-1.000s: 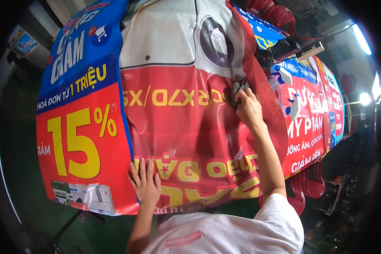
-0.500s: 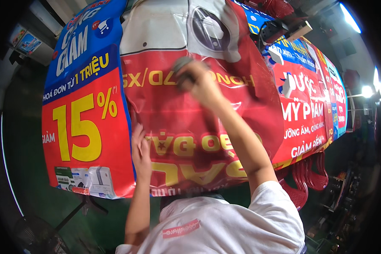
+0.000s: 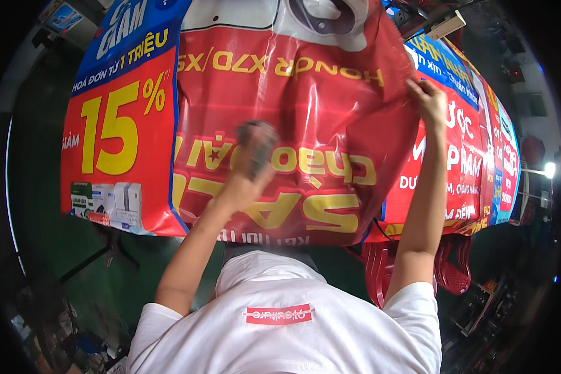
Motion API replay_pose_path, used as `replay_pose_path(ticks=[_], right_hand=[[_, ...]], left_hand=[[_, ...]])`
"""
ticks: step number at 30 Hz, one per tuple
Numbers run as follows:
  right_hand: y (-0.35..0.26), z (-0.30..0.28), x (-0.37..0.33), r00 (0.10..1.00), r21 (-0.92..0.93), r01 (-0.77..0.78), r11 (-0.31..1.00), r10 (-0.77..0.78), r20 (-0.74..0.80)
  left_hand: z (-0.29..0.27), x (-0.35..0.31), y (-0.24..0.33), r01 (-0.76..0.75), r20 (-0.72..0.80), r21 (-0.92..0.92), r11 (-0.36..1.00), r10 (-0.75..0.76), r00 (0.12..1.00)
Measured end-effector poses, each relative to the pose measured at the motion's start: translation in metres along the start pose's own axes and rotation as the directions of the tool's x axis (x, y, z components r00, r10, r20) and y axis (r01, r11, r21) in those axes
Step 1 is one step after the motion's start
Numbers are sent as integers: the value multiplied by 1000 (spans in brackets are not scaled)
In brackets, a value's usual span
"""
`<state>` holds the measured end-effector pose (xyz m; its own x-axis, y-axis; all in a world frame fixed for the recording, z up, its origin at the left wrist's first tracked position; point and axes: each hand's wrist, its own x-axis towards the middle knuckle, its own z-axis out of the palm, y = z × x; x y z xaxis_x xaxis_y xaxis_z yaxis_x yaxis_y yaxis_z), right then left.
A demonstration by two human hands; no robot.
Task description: The person walks to a large promotional banner draped over stacked red chairs and wipes its surface with a cloth. They move around the banner, wiping different sides and sections, including areas with text and graphics.
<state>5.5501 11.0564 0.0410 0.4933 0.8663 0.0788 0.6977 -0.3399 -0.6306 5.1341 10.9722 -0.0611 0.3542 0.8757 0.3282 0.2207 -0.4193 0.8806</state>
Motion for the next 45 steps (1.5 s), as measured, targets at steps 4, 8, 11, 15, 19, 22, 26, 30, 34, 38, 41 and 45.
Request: replay_pose_path(ticks=[4, 8, 11, 15, 19, 22, 26, 30, 34, 38, 41, 45], right_hand=[[6, -25, 0, 992, 156, 126, 980, -125, -17], [10, -30, -7, 967, 184, 252, 950, -252, -26], [8, -29, 19, 993, 118, 116, 986, -118, 7], [4, -30, 9, 993, 217, 68, 974, -88, 82], [9, -28, 8, 990, 247, 73, 966, -101, 102], [16, -24, 39, 991, 252, 8, 968, -41, 128], [21, -20, 31, 1000, 322, -24, 946, 16, 27], [12, -26, 9, 981, 305, 88, 948, -136, 140], [-1, -35, 16, 987, 284, 112, 952, -141, 82], [2, -31, 41, 994, 250, -60, 966, 34, 107], [13, -25, 39, 999, 228, -21, 973, 12, 40], [23, -27, 46, 999, 132, 54, 990, -53, -6]], left_hand=[[16, 14, -27, -224, 403, 486, 845, 11, 915], [-4, 95, -82, 276, -178, 863, 423, -256, 950], [20, 168, -82, 475, -509, 708, 523, -89, 856], [109, 171, -22, 259, -77, 530, 808, -258, 963], [126, 54, 30, -190, 389, 461, 867, -5, 921], [87, -20, 38, -256, 461, 344, 903, 75, 884], [26, -72, 11, -129, 293, 637, 760, -85, 952], [-44, -92, -22, 26, 241, 860, 510, -451, 859], [-82, -100, -31, 331, -300, 939, 90, -256, 919], [22, -121, -2, 355, -212, 65, 933, -335, 918], [83, -158, 11, 51, 0, 499, 865, -58, 998], [16, -230, -34, -128, 220, 768, 627, -70, 973]])
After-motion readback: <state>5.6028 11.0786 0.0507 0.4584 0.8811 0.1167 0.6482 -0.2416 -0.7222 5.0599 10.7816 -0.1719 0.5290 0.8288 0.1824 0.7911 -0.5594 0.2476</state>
